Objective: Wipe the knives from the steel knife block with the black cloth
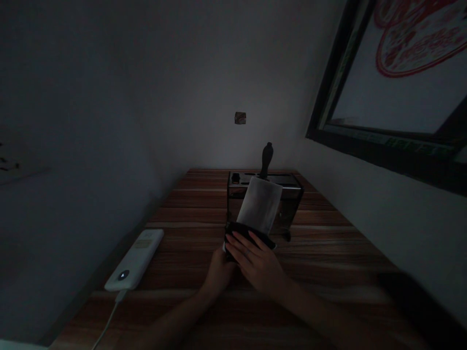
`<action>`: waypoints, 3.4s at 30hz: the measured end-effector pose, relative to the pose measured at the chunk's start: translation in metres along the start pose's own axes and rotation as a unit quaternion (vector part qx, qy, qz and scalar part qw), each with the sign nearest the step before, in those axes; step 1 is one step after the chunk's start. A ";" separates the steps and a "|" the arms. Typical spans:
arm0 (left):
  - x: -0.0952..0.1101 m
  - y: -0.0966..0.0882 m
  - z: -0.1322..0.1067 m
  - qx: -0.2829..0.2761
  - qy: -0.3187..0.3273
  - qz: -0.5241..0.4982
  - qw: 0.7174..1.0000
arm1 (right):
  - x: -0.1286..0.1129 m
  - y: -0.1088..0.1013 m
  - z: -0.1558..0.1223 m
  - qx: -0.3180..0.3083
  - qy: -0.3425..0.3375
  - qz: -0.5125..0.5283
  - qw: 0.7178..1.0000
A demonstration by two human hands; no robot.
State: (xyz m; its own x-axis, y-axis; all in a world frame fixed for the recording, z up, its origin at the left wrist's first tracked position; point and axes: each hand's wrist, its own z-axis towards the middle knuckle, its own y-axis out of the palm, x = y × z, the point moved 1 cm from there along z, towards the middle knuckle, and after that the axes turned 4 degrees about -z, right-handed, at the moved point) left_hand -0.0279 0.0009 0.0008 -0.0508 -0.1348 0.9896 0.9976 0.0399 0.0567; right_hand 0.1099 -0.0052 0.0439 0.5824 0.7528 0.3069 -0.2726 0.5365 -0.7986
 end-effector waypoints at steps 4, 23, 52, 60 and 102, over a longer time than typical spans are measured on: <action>-0.002 0.000 0.002 -0.017 0.001 -0.002 1.000 | 0.004 0.000 0.000 -0.003 -0.002 0.004 1.000; 0.008 0.005 0.002 -0.024 0.038 0.095 0.994 | 0.046 -0.020 0.021 0.019 0.029 -0.022 0.999; 0.008 0.007 0.001 -0.005 -0.004 0.071 0.997 | 0.087 -0.039 0.049 0.048 0.073 -0.054 0.995; 0.008 0.006 0.002 -0.012 0.026 0.076 0.997 | 0.050 -0.022 0.025 0.028 0.043 -0.022 0.998; 0.004 0.004 0.003 -0.013 0.034 0.066 0.997 | 0.022 -0.006 0.008 -0.002 -0.004 -0.009 1.000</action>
State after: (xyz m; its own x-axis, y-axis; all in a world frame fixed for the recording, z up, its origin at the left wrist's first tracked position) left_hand -0.0242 0.0030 0.0057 0.0827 -0.1967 0.9770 0.9964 0.0354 -0.0772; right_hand 0.1185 0.0107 0.0598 0.5813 0.7456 0.3258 -0.2590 0.5491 -0.7946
